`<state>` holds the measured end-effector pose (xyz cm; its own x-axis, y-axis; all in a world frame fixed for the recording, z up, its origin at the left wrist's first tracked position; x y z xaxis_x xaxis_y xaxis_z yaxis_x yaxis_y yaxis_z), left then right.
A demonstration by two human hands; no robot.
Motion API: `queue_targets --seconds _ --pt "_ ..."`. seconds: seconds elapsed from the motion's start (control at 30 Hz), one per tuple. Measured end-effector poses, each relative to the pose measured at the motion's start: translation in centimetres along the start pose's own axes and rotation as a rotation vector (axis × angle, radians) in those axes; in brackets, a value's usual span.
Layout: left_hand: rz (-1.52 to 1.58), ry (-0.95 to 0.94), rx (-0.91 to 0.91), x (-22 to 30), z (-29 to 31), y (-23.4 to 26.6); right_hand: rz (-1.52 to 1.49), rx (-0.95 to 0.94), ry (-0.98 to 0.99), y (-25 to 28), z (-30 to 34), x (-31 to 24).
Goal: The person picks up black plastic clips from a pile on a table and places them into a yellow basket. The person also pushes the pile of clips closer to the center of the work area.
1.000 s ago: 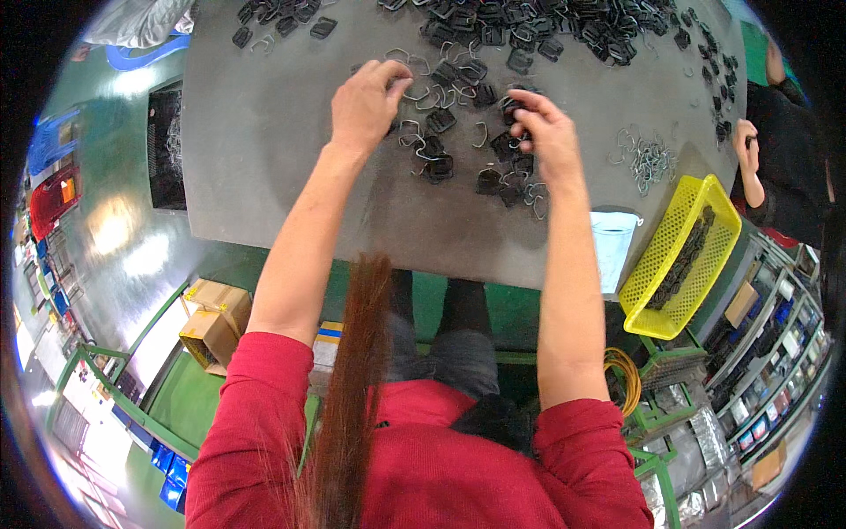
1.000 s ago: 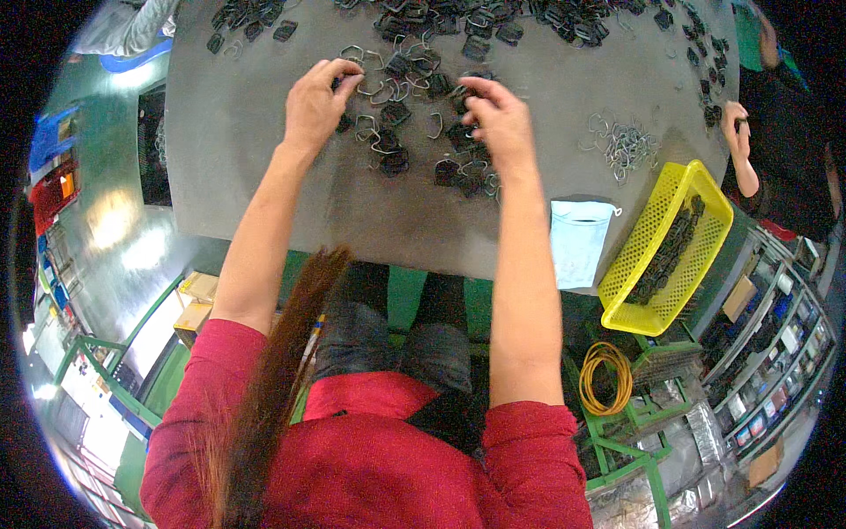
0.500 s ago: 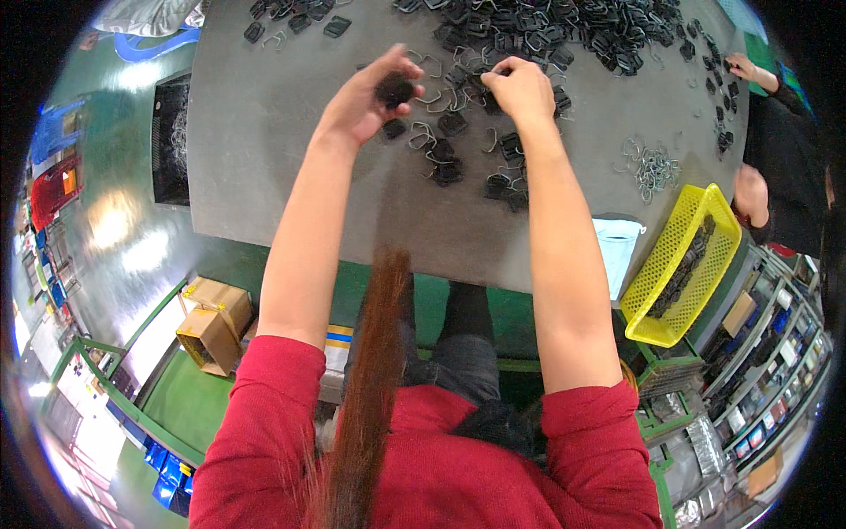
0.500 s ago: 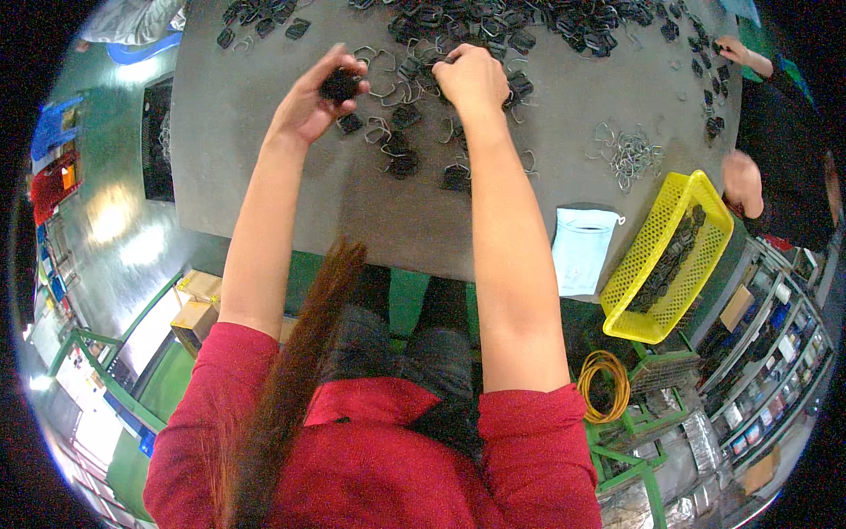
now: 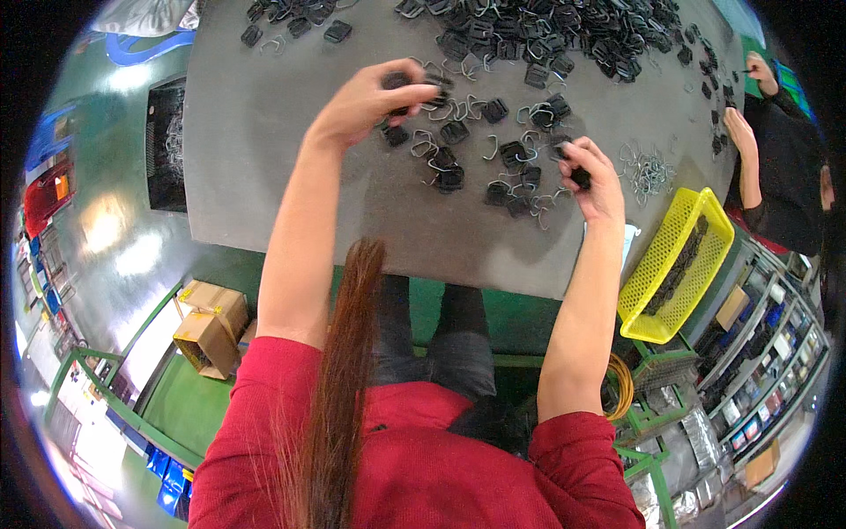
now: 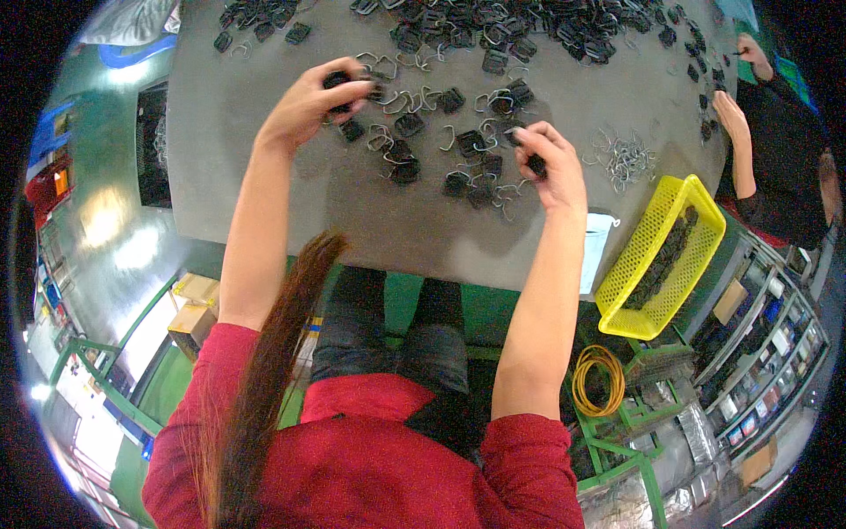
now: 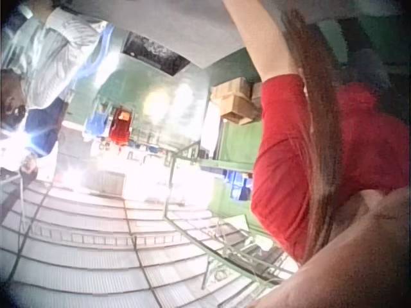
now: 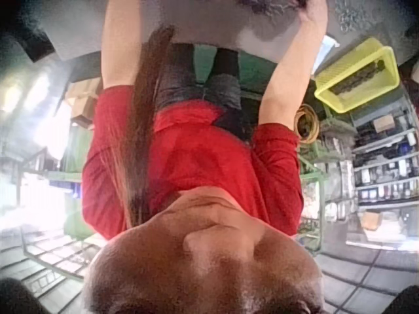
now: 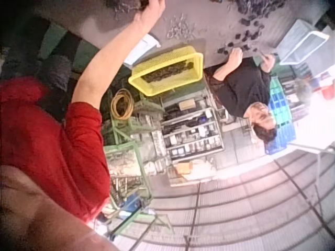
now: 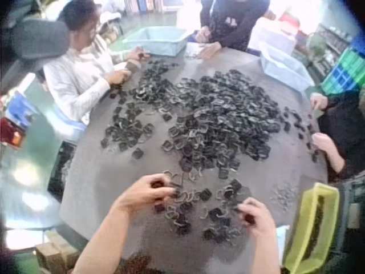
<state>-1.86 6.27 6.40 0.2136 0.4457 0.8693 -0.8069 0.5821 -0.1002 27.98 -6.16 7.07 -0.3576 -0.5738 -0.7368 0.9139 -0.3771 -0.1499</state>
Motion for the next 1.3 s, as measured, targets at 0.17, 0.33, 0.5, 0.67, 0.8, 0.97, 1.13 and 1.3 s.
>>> queue_targets --seconds 0.17,0.33,0.5,0.67,0.8,0.97,1.13,1.3 --pt "0.620 -0.183 0.125 -0.9 3.5 3.5 0.067 -0.048 -0.021 -0.7 -0.7 0.1" --pt "0.474 -0.035 0.393 -2.2 3.5 5.5 0.370 0.008 -0.013 -1.0 -1.6 -0.5" --pt "-0.013 0.088 0.594 -3.0 2.5 6.1 -0.176 -0.116 -0.030 0.0 0.1 0.5" --pt "-0.865 0.058 0.786 -3.0 0.6 3.7 -0.268 -0.363 0.068 -3.6 -1.7 0.8" --pt "-0.736 -0.011 0.632 -3.3 -0.2 5.4 0.819 0.029 0.172 -6.2 -5.9 0.1" --pt "-0.687 -0.067 0.758 -3.4 1.6 5.4 1.402 0.230 0.134 -9.7 -4.8 -0.5" --pt "-0.911 -0.041 0.610 -3.4 0.1 5.0 0.711 -0.132 0.019 -6.4 -5.1 1.6" --pt "-0.801 -0.103 0.600 -3.7 0.0 6.1 0.028 -0.449 -0.007 -9.3 -1.5 1.2"
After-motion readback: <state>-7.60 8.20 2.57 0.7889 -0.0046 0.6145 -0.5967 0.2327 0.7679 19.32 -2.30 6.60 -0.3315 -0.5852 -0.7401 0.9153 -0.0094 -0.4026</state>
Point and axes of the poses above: each hand's wrist, its own z-axis away from the middle knuckle, its own y-axis out of the back of the hand, x = y × z, the point moved 2 cm from there along -z, towards the middle knuckle, and after that the axes turned 2 degrees about y, right-handed, at the moved point
